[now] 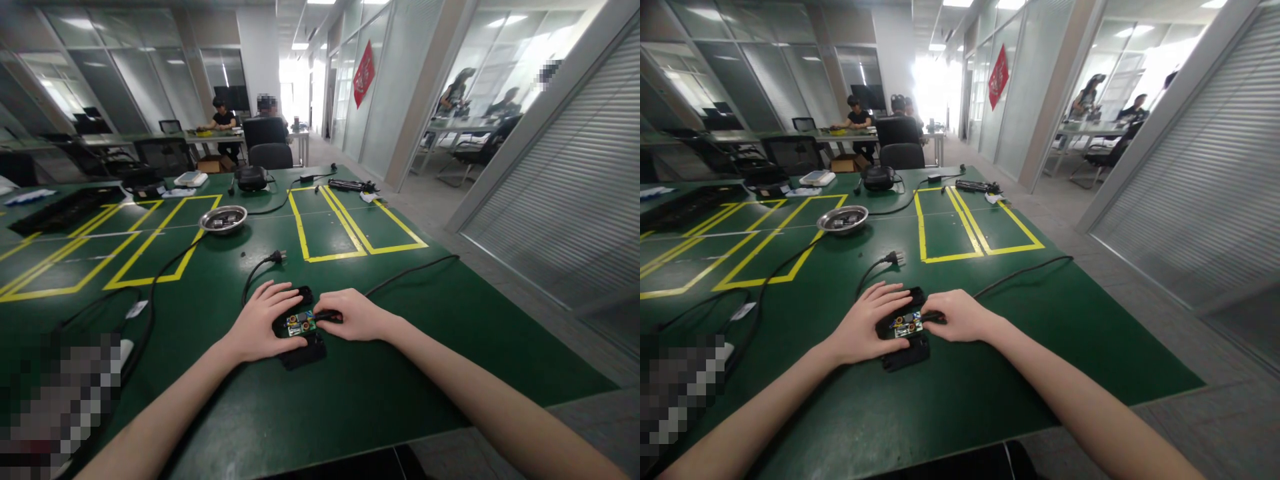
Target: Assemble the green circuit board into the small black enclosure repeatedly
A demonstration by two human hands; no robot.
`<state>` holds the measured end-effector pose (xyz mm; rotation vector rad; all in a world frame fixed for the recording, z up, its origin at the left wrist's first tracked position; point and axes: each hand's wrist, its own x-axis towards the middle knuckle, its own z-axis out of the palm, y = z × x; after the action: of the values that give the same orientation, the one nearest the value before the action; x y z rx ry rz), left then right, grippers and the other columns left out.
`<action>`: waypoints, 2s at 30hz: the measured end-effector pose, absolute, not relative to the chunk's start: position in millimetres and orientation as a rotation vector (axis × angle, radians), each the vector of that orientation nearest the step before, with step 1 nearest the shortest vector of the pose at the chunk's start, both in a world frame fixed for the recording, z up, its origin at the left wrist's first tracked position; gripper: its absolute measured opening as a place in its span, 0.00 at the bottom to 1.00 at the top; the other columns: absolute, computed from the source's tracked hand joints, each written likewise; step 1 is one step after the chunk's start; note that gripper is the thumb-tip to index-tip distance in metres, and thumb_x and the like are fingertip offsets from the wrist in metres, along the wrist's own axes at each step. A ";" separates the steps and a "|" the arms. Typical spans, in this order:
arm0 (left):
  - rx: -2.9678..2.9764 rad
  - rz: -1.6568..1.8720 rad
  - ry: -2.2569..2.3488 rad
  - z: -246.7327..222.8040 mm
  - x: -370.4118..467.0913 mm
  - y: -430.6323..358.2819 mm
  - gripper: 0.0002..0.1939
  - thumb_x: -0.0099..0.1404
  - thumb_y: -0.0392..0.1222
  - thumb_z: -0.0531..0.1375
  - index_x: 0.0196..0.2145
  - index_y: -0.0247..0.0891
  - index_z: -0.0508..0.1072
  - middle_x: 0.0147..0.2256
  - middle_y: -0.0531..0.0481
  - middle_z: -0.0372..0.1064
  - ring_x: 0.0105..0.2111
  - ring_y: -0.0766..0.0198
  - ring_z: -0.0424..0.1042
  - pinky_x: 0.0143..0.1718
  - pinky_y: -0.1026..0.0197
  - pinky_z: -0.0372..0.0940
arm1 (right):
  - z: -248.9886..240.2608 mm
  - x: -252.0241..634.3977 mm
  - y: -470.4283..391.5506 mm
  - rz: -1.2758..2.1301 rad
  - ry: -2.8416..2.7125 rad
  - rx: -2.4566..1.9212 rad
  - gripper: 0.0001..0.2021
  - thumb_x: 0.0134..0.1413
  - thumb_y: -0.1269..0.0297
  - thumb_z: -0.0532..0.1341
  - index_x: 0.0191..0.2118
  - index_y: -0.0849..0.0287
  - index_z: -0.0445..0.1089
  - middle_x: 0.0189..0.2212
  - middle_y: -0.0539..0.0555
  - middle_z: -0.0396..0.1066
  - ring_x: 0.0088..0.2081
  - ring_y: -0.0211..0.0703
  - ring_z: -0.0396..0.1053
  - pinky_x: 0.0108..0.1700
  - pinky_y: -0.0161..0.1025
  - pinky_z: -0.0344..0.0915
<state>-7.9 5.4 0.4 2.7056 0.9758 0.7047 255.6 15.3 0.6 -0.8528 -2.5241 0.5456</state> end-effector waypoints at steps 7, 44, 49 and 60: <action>2.692 0.780 0.867 13.8 -16.9 5.1 0.07 0.64 0.41 0.63 0.39 0.37 0.77 0.36 0.44 0.76 0.38 0.56 0.74 0.40 0.55 0.70 | 1.0 256.9 15.8 0.629 -2.483 -0.955 0.12 0.52 0.64 0.72 0.43 0.58 0.76 0.30 0.49 0.74 0.29 0.38 0.70 0.33 0.33 0.63; 2.543 0.617 1.017 2.4 -26.4 13.9 0.11 0.64 0.48 0.69 0.33 0.38 0.77 0.30 0.50 0.75 0.31 0.61 0.74 0.36 0.60 0.65 | -7.5 249.3 12.0 0.560 -2.405 -0.931 0.28 0.53 0.48 0.72 0.56 0.57 0.76 0.54 0.60 0.73 0.48 0.52 0.78 0.53 0.48 0.73; 2.572 0.624 0.997 2.3 -26.1 13.3 0.12 0.66 0.51 0.68 0.34 0.39 0.79 0.29 0.50 0.75 0.31 0.60 0.74 0.37 0.59 0.66 | -7.7 249.1 9.8 0.535 -2.437 -0.940 0.29 0.52 0.48 0.72 0.57 0.57 0.75 0.55 0.60 0.71 0.46 0.52 0.78 0.51 0.49 0.74; 2.540 0.586 0.995 5.4 -26.1 12.1 0.13 0.65 0.50 0.68 0.40 0.39 0.82 0.30 0.51 0.75 0.27 0.64 0.73 0.31 0.63 0.65 | -3.5 258.9 11.3 0.567 -2.345 -0.876 0.12 0.55 0.61 0.70 0.43 0.58 0.75 0.46 0.56 0.69 0.31 0.36 0.69 0.35 0.37 0.71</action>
<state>-26.1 12.1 5.4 2.5396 0.9953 0.5861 258.9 11.3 -3.5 -0.8762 -2.3450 0.5675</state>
